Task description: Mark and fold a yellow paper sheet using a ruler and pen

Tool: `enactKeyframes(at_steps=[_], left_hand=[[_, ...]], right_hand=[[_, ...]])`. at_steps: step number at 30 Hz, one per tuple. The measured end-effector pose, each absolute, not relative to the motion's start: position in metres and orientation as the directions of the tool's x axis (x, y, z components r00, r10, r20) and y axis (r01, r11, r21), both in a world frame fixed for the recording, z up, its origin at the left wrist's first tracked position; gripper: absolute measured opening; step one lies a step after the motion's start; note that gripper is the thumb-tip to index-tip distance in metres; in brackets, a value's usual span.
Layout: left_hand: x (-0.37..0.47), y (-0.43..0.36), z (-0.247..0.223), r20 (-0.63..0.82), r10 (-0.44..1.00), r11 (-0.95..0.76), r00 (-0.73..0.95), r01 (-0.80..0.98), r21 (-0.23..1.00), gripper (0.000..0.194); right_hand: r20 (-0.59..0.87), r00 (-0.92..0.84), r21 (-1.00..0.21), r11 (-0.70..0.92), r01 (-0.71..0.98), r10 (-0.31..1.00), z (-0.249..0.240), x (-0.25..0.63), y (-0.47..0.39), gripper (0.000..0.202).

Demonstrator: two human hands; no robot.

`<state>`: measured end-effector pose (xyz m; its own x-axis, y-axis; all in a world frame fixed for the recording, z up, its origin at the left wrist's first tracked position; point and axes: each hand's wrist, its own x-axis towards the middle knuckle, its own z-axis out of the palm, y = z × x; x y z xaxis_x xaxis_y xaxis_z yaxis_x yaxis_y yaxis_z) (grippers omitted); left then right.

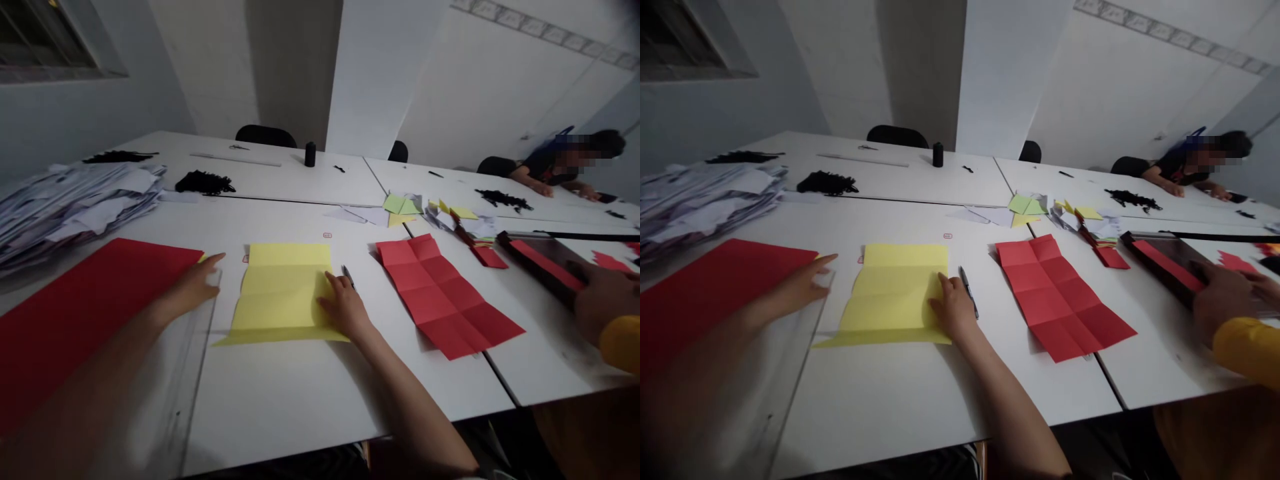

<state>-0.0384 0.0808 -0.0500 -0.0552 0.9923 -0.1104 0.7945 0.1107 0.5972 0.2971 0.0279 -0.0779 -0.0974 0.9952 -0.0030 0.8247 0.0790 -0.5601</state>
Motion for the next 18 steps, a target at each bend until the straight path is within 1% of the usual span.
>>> enactKeyframes(at_steps=[4,6,7,10,12,14,16,18], left_hand=[[-0.040,0.088,-0.011,-0.143,0.989,0.124,-0.031,0.699,0.704,0.071],[-0.030,0.090,0.011,-0.103,0.995,0.084,-0.008,0.649,0.756,0.067],[-0.023,0.090,0.021,-0.085,0.996,0.053,0.030,0.573,0.818,0.066],[0.003,0.090,0.045,-0.019,0.993,-0.034,0.120,0.420,0.907,0.065],[0.017,0.093,0.057,0.089,0.990,-0.120,0.107,0.335,0.934,0.063],[0.025,0.098,0.065,0.159,0.984,-0.174,0.077,0.265,0.948,0.056],[0.029,0.105,0.069,0.178,0.981,-0.189,0.072,0.216,0.958,0.052],[0.031,0.111,0.066,0.176,0.981,-0.191,0.088,0.215,0.958,0.052]], right_hand=[[-0.034,-0.140,-0.516,0.103,0.850,0.990,-0.073,0.295,0.027,0.054],[-0.041,-0.164,-0.502,0.121,0.856,0.986,-0.073,0.294,0.026,0.055],[-0.043,-0.175,-0.495,0.132,0.859,0.984,-0.073,0.294,0.026,0.055],[-0.027,-0.210,-0.455,0.175,0.873,0.977,-0.076,0.293,0.025,0.052],[-0.006,-0.232,-0.407,0.209,0.889,0.973,-0.078,0.291,0.025,0.050],[0.018,-0.255,-0.346,0.246,0.905,0.967,-0.080,0.289,0.024,0.047],[0.043,-0.282,-0.290,0.282,0.915,0.959,-0.082,0.287,0.023,0.044],[0.067,-0.310,-0.249,0.317,0.915,0.948,-0.083,0.284,0.022,0.041]])
